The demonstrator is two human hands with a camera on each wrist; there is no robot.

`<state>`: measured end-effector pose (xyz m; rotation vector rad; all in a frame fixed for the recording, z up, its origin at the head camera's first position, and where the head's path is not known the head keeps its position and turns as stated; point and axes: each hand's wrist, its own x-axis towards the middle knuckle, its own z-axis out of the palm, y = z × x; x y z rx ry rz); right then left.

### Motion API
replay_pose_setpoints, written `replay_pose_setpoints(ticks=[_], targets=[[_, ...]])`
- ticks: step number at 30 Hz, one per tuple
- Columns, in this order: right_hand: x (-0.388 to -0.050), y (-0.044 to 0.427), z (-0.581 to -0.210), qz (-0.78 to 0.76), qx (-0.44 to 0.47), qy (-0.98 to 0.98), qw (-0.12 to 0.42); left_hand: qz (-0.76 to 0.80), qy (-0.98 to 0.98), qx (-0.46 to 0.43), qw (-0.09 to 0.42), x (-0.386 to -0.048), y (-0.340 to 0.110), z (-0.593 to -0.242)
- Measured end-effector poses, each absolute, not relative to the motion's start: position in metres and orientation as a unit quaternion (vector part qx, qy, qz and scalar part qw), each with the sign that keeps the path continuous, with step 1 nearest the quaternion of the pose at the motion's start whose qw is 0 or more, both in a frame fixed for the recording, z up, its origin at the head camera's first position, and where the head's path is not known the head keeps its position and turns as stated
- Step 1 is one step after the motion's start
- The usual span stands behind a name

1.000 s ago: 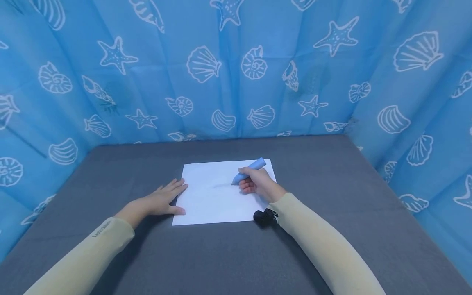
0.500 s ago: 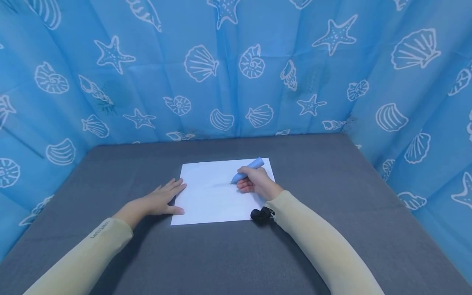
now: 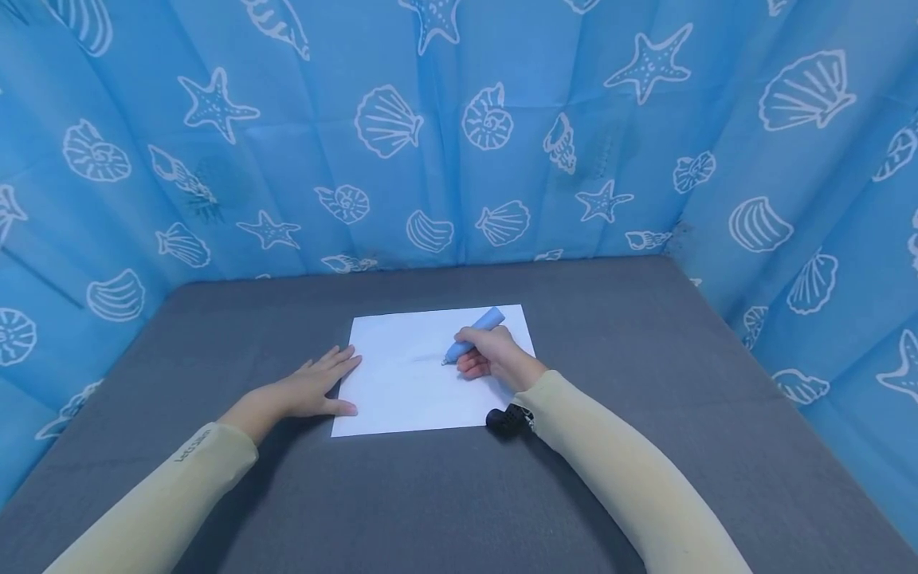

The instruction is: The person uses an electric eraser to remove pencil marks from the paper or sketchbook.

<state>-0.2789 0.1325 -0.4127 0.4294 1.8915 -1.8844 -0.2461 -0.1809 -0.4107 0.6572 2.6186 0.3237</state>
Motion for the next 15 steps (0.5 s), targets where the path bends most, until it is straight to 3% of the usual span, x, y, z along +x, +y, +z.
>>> replay_pose_setpoints(ticks=[7,15], targets=[[-0.2822,0.1361,-0.4129,-0.694,0.160,0.677,0.185,0.117,0.940,0.239,0.211,-0.2459,-0.1798,-0.4090],[-0.2814,0.1342,-0.4123,-0.682,0.156,0.686,0.200,0.119,0.941,0.236,0.210,-0.2442,-0.1800,-0.4075]])
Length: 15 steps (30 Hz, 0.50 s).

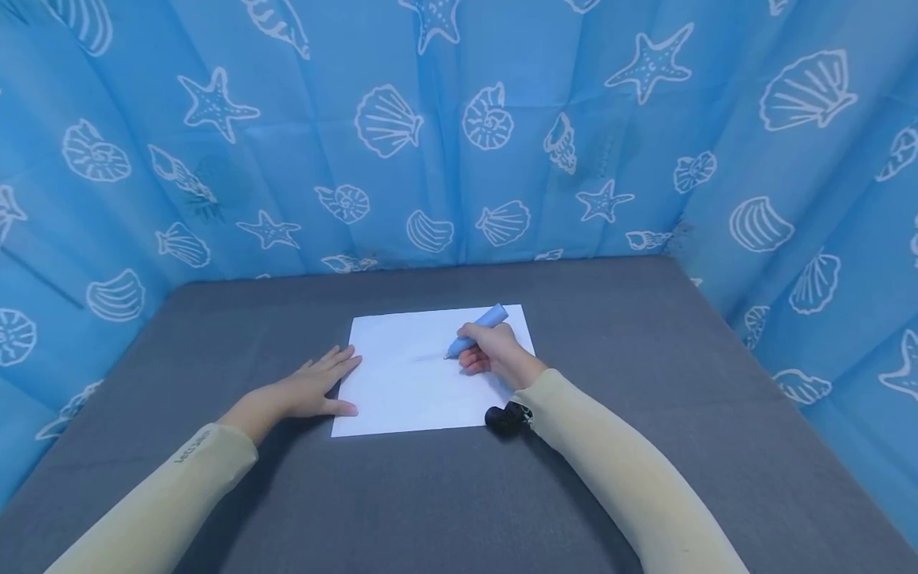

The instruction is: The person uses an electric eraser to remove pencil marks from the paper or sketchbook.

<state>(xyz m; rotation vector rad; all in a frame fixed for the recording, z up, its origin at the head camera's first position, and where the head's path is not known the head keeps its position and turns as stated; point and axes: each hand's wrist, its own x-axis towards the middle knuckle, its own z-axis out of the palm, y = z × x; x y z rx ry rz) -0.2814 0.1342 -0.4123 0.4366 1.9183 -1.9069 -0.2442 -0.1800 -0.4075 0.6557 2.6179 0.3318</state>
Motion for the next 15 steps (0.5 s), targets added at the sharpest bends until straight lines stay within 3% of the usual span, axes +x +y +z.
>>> replay_pose_setpoints(ticks=[4,9,15], targets=[[-0.2806,0.1330,-0.4129,-0.691,0.157,0.682,0.179,0.120,0.940,0.240,0.210,-0.2437,-0.1802,-0.4075],[-0.2778,0.1298,-0.4127,-0.674,0.150,0.694,0.205,0.116,0.941,0.239,0.212,-0.2435,-0.1812,-0.4080],[-0.2795,0.1313,-0.4128,-0.689,0.160,0.686,0.172,0.121,0.939,0.242,0.210,-0.2440,-0.1818,-0.4078]])
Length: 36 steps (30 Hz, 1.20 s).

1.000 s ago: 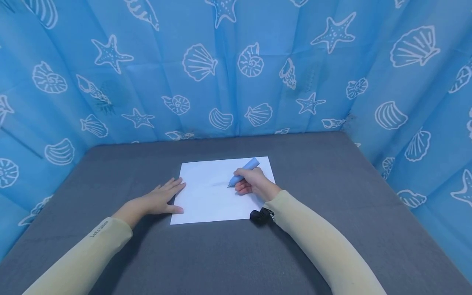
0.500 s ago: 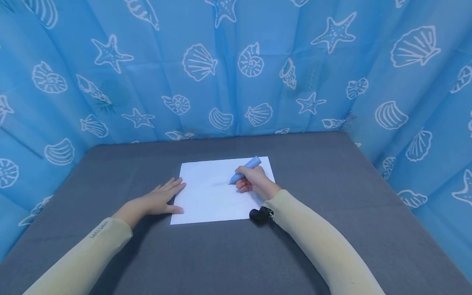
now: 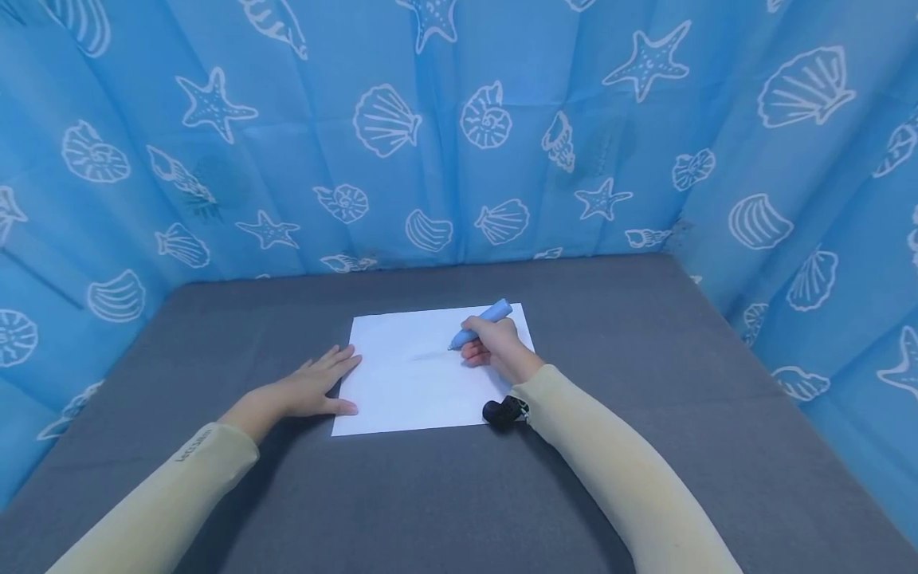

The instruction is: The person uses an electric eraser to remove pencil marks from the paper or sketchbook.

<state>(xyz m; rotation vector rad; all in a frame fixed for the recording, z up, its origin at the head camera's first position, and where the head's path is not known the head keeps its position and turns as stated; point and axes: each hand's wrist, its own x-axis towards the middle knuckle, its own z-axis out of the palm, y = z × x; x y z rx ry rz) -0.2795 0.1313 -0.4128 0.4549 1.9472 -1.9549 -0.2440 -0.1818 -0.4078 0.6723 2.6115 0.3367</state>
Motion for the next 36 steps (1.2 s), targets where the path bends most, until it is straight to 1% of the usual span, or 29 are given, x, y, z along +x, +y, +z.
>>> replay_pose_setpoints(ticks=[4,9,15,19,31,36], targets=[[-0.2789,0.1291,-0.4127,-0.675,0.151,0.697,0.190,0.120,0.939,0.241,0.212,-0.2442,-0.1823,-0.4085],[-0.2772,0.1290,-0.4133,-0.684,0.150,0.692,0.176,0.118,0.940,0.241,0.208,-0.2456,-0.1819,-0.4101],[-0.2766,0.1289,-0.4119,-0.682,0.148,0.695,0.176,0.115,0.939,0.240,0.218,-0.2477,-0.1820,-0.4123],[-0.2765,0.1284,-0.4122,-0.675,0.146,0.700,0.185,0.116,0.939,0.241,0.215,-0.2472,-0.1811,-0.4118],[-0.2778,0.1316,-0.4146,-0.677,0.152,0.698,0.175,0.118,0.940,0.243,0.209,-0.2445,-0.1793,-0.4089],[-0.2764,0.1298,-0.4146,-0.679,0.137,0.699,0.179,0.120,0.940,0.243,0.208,-0.2429,-0.1792,-0.4088]])
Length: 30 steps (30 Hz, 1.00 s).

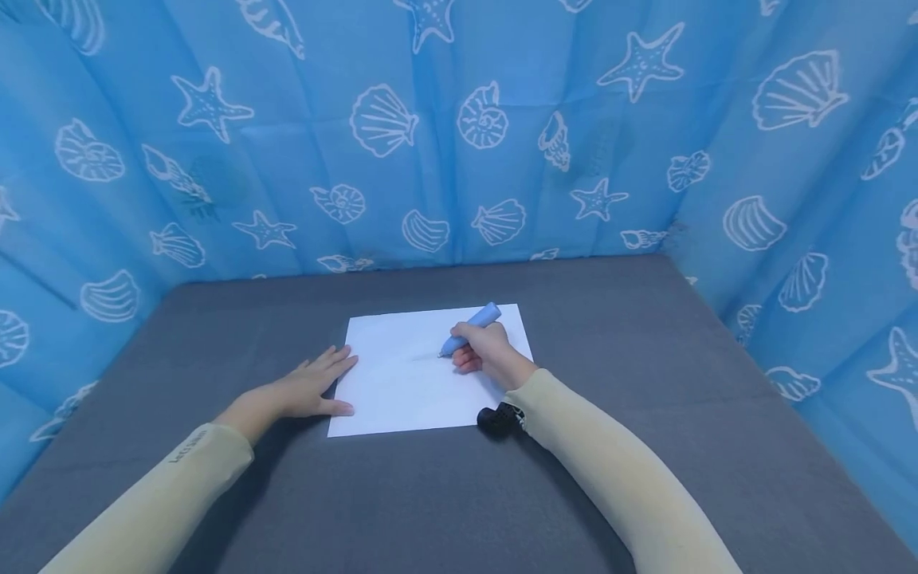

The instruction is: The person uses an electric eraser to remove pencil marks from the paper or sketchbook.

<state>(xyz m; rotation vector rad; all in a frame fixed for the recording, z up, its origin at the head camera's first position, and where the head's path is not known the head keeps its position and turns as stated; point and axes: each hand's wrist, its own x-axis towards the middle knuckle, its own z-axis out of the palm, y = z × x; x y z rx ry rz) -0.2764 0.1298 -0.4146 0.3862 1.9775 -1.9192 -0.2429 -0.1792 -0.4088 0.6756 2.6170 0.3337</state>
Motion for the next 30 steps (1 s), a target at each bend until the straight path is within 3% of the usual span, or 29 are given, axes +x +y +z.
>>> replay_pose_setpoints(ticks=[30], targets=[[-0.2746,0.1245,-0.4135,-0.683,0.140,0.697,0.168,0.121,0.941,0.239,0.205,-0.2440,-0.1813,-0.4101]])
